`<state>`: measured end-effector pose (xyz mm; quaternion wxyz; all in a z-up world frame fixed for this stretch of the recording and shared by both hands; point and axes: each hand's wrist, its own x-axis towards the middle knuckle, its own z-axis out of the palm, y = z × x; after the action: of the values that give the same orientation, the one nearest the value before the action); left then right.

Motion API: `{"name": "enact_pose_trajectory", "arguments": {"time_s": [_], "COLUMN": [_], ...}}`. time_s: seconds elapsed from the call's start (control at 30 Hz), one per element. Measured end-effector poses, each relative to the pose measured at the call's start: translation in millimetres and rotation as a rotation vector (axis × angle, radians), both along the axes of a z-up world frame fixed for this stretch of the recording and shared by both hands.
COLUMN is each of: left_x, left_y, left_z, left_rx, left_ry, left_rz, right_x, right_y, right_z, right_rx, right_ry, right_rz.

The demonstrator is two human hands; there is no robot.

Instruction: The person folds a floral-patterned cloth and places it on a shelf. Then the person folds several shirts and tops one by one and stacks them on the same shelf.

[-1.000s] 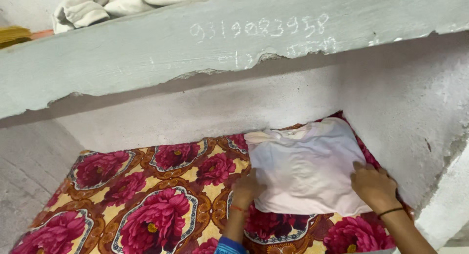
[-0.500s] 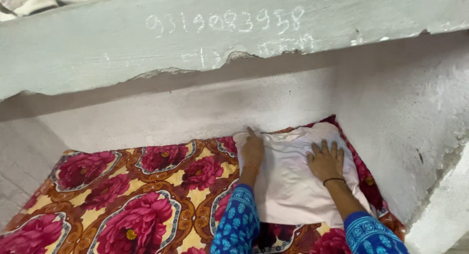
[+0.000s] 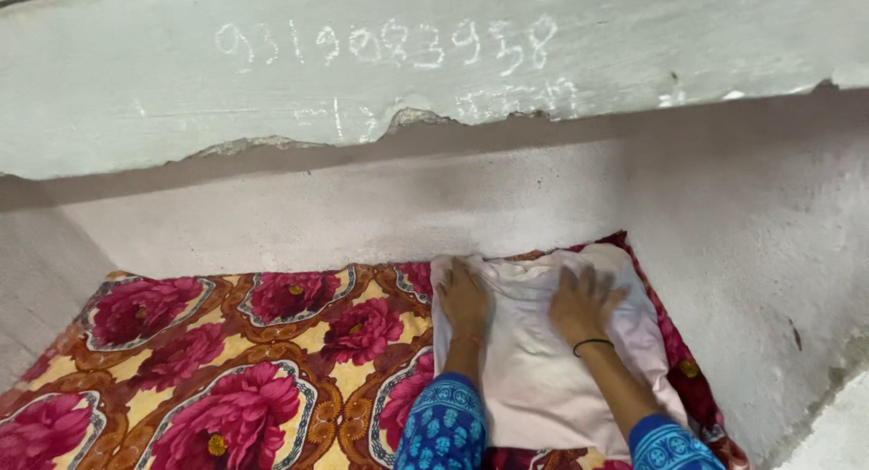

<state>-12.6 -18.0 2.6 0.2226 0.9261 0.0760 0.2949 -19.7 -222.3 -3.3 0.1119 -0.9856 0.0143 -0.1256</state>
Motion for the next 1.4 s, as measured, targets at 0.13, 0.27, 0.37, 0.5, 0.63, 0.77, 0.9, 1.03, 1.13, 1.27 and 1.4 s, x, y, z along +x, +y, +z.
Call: {"name": "enact_pose_trajectory", "arguments": {"time_s": [0.13, 0.27, 0.37, 0.5, 0.63, 0.77, 0.9, 1.03, 1.13, 1.27, 1.4], "left_x": [13.7, 15.4, 14.7, -2.4, 4.5, -2.9, -19.3, -64.3, -103.2, -146.8, -198.0], "left_y": [3.2, 12.3, 19.4, 25.5, 14.3, 14.7, -3.1, -13.7, -24.2, -47.3, -76.0], "left_z": [-21.8, -39.0, -34.9, -42.9, -33.9, -37.1, -36.1, -37.6, -39.8, -38.2, -49.2], "left_rx": [0.05, 0.132, 0.2, 0.213, 0.218, 0.247, 0.31, 0.342, 0.301, 0.178, 0.273], "left_ry": [-0.022, 0.002, 0.002, 0.012, 0.03, 0.035, 0.043, 0.013, 0.127, 0.368, 0.213], "left_rz": [0.005, -0.004, -0.009, -0.009, 0.039, 0.081, 0.108, 0.069, 0.024, -0.133, -0.144], "right_x": [19.2, 41.6, 69.3, 69.2, 36.3, 9.3, 15.2, 24.2, 14.1, -11.9, -83.4], "right_y": [50.5, 84.1, 80.4, 65.3, 18.7, -14.5, -19.4, -8.2, -14.5, -17.0, -9.7], "right_z": [-14.8, -37.0, -31.4, -32.5, -16.4, -10.2, -6.7, -6.6, -14.3, -10.9, -12.9], "right_rx": [0.209, 0.268, 0.041, 0.181, 0.059, 0.062, 0.056, 0.055, 0.046, 0.057, 0.02], "right_ry": [-0.276, 0.042, -0.03, 0.02, 0.061, 0.048, 0.04, 0.026, 0.017, 0.107, 0.302], "right_rz": [0.562, 0.61, 0.556, 0.697, 0.367, 0.077, 0.022, 0.024, 0.044, 0.141, 0.249]}}
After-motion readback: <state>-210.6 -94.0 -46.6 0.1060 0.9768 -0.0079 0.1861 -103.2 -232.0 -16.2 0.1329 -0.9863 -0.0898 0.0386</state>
